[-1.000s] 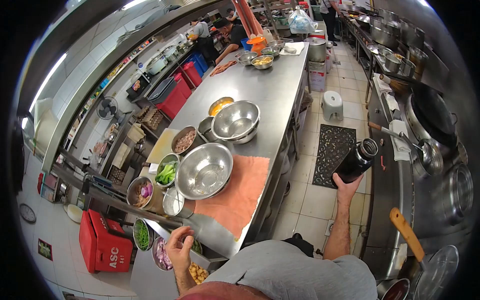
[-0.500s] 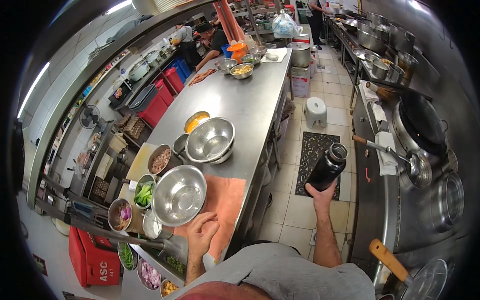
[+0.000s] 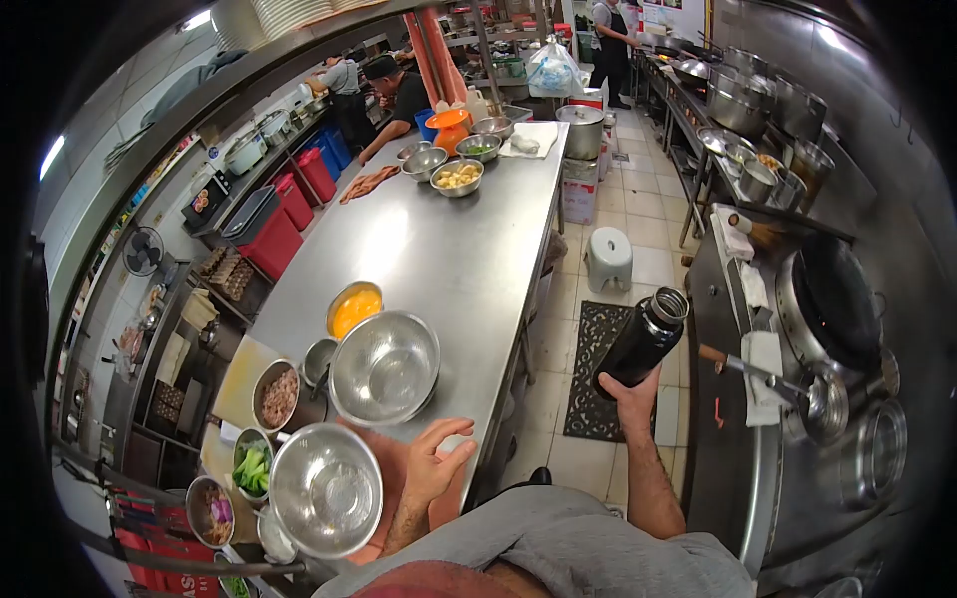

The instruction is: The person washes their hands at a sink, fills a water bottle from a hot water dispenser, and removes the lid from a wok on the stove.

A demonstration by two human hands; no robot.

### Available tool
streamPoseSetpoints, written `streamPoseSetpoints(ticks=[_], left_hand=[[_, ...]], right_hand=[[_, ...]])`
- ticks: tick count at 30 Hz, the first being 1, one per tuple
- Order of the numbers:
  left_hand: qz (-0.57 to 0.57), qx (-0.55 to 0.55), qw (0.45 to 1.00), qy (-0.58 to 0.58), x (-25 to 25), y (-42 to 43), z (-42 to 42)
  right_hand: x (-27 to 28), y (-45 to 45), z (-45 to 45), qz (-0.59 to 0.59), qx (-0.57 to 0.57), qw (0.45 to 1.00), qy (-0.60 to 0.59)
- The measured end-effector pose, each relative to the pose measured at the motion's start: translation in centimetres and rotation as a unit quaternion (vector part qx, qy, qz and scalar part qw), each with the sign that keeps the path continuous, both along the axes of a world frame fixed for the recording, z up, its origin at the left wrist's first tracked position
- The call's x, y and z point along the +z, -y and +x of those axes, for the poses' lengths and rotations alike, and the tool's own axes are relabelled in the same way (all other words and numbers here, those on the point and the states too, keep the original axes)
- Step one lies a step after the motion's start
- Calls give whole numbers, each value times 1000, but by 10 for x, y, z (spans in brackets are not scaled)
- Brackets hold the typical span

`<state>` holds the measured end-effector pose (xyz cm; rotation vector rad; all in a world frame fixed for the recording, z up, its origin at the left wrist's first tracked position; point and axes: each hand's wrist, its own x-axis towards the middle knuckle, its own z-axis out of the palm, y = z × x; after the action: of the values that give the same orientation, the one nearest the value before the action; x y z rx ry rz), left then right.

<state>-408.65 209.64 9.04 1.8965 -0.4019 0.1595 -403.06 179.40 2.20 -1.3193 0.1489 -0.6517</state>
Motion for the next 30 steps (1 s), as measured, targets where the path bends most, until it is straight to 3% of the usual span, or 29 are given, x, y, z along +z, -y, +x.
streamPoseSetpoints(ticks=[5, 10, 13, 22, 30], left_hand=[[-42, -16, 999, -29, -3, 36, 76], [-29, -54, 997, -49, -14, 88, 155], [-14, -65, 997, -41, -17, 131, 211], [28, -123, 992, 9, 0, 278, 365], [32, -157, 986, -41, -16, 358, 498]], right_hand=[[11, 35, 53, -13, -16, 999, -45], [-18, 84, 115, -12, -31, 998, -56], [-37, 127, 157, -7, 16, 996, -82], [0, 208, 290, -88, 72, 992, -59], [-6, 262, 410, -99, 114, 986, -69]])
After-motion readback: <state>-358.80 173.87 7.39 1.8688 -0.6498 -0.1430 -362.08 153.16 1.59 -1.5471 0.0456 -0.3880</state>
